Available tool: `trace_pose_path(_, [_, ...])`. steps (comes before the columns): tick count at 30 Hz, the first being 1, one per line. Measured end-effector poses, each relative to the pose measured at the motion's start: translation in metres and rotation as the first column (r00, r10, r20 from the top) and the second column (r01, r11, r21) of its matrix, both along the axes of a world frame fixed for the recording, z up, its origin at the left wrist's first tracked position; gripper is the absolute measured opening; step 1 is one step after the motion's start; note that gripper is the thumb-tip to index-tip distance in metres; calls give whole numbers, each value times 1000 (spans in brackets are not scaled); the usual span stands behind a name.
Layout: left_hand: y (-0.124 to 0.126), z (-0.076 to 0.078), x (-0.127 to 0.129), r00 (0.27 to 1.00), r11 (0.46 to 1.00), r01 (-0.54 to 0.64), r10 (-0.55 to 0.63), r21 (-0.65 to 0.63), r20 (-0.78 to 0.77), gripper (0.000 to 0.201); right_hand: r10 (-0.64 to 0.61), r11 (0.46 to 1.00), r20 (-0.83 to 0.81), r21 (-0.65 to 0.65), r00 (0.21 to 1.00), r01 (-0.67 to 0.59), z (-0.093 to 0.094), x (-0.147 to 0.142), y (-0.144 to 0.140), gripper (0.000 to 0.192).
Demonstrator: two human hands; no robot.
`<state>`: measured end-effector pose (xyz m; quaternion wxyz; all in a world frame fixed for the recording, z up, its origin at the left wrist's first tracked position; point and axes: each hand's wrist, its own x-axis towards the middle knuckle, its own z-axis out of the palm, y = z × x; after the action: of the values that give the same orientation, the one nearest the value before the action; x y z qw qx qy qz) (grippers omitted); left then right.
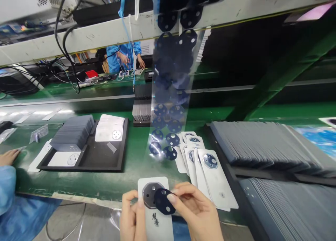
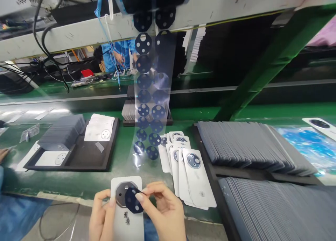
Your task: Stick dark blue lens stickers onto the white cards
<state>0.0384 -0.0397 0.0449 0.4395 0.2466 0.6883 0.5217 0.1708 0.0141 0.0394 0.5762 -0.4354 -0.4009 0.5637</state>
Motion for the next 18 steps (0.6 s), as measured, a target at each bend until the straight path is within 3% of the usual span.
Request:
trace_pose_path(7, [2, -6, 14, 998, 998, 55, -56, 27, 13, 58, -71, 987, 148, 150, 986, 48, -11, -1, -7, 11])
trace_pose_path(18, [0, -12, 20, 999, 1000, 12, -13, 29, 35, 52, -120, 979, 171, 186, 978, 87, -12, -4, -10, 10])
